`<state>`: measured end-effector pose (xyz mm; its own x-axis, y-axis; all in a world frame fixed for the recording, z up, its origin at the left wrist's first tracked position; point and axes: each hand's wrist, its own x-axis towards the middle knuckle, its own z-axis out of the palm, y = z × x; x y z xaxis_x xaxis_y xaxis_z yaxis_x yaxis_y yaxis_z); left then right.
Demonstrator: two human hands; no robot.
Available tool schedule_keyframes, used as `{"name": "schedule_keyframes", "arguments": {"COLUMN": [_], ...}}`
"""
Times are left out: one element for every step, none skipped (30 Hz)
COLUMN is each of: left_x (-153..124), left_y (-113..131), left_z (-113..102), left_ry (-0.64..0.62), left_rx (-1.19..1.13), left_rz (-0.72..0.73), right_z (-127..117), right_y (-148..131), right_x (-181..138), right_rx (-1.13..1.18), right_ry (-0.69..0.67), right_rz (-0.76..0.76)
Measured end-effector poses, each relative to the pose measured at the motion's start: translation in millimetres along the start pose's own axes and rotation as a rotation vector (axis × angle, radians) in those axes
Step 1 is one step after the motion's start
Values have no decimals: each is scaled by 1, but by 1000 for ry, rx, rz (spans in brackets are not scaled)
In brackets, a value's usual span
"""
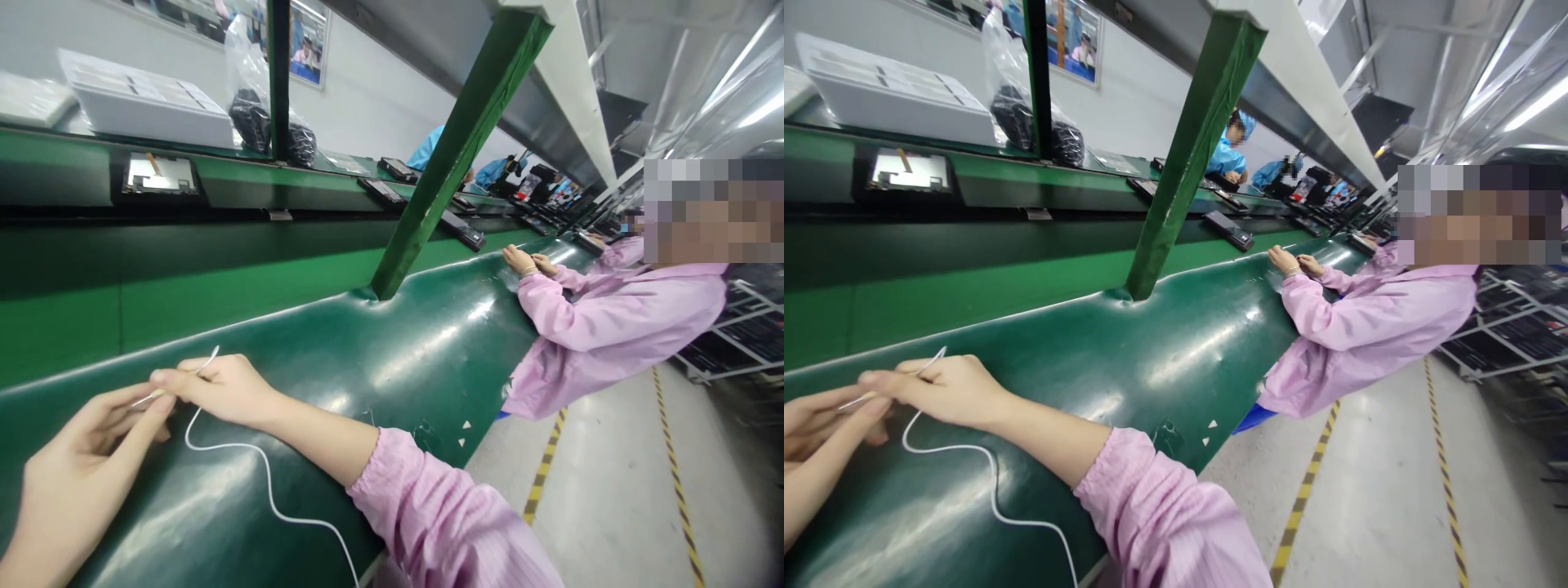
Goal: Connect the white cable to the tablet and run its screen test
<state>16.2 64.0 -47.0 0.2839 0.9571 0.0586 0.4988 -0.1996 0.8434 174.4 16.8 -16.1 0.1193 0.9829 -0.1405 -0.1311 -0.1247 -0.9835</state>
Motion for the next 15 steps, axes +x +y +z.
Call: {"name": "schedule_keyframes", "arguments": {"left_x": [0, -1, -1, -1, -1, -1, -1, -1, -1, -1, -1, -2, -2, -2, -3], "left_y": [-2, -3, -5, -6, -7, -7, -6, -4, -2, 0, 3, 6, 9, 12, 15], "left_z": [0, 0, -1, -1, -2, -3, -3, -4, -4, -4, -4, -3, -3, -2, -2], "left_ry": [-31, -51, -56, -46, -36, -33, -36, -35, -30, -20, -8, 5, 17, 24, 24], "left_rx": [-49, -90, -113, -114, -113, -113, -116, -118, -119, -122, -126, -130, -137, -145, -153], "left_rz": [-16, -30, -41, -48, -51, -52, -51, -47, -43, -36, -31, -28, -27, -31, -39], "right_z": [0, 0, 0, 0, 0, 0, -1, -1, -1, 0, 0, 1, 1, 2, 2], "right_y": [0, -1, -3, -4, -6, -7, -8, -10, -10, -11, -11, -12, -12, -12, -13], "right_x": [-1, -2, -3, -3, -4, -4, -4, -4, -4, -3, -3, -2, -2, -1, -1], "right_rx": [14, 24, 31, 36, 40, 42, 44, 45, 38, 29, 19, 9, 2, 4, 14], "right_ry": [23, 39, 42, 30, 11, -8, -22, -31, -31, -21, -2, 20, 45, 66, 78], "right_rz": [-1, -2, -8, -14, -16, -11, 2, 21, 52, 92, 135, 178, 216, 244, 258]}}
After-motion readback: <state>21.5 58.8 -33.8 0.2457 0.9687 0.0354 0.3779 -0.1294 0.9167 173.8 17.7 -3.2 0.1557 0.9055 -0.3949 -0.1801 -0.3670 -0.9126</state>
